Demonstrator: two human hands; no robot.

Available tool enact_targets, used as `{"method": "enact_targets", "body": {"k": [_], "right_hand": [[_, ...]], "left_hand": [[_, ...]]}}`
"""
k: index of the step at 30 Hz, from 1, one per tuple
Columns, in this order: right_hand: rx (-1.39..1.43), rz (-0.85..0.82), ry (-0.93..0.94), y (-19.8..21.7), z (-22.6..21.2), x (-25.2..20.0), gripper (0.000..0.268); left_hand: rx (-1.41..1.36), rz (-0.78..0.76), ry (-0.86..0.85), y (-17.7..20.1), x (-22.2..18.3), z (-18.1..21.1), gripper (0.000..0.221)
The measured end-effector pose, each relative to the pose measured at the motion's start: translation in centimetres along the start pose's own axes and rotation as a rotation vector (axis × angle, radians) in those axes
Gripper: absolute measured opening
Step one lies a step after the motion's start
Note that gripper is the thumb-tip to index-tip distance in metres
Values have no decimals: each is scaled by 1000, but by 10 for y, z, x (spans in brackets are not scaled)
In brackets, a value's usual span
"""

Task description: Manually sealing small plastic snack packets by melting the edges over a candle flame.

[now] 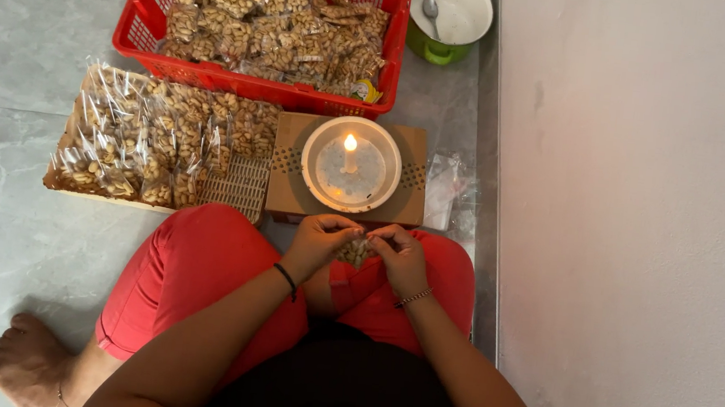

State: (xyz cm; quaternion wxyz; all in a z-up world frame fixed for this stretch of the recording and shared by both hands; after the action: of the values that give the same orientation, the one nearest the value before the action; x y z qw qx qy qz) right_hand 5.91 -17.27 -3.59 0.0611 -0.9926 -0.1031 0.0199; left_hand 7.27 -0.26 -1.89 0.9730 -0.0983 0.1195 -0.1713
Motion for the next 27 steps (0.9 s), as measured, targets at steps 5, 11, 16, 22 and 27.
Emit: {"method": "enact_targets", "body": {"k": [5, 11, 16, 22, 27], "right_hand": [[-26, 8, 37, 1, -2, 1, 5], [-53, 42, 46, -2, -15, -1, 9], [-56, 47, 79, -6, -29, -3, 18], [-38, 62, 78, -6, -25, -3, 22], [-7, 57, 102, -4, -17, -2, 21]], "left_hand": [[-73, 26, 8, 10, 6, -8, 13], [-57, 54, -1, 10, 9, -17, 16], [-197, 59, 134, 20, 10, -30, 15], [-215, 45, 141, 18, 16, -42, 17], [-123, 39, 63, 13, 10, -23, 17]]}}
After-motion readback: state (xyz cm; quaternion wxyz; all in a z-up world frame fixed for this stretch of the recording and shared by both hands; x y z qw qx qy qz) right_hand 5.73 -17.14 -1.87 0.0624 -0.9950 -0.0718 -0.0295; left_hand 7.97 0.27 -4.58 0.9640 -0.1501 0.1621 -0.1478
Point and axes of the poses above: each hand's wrist, its own x-axis towards the middle knuckle, its own y-axis out of the back of the hand, z = x × y, the point moved 7 cm from there along x, towards the middle knuckle, and after that the axes turned 14 degrees about -z, right-handed, at the moved point
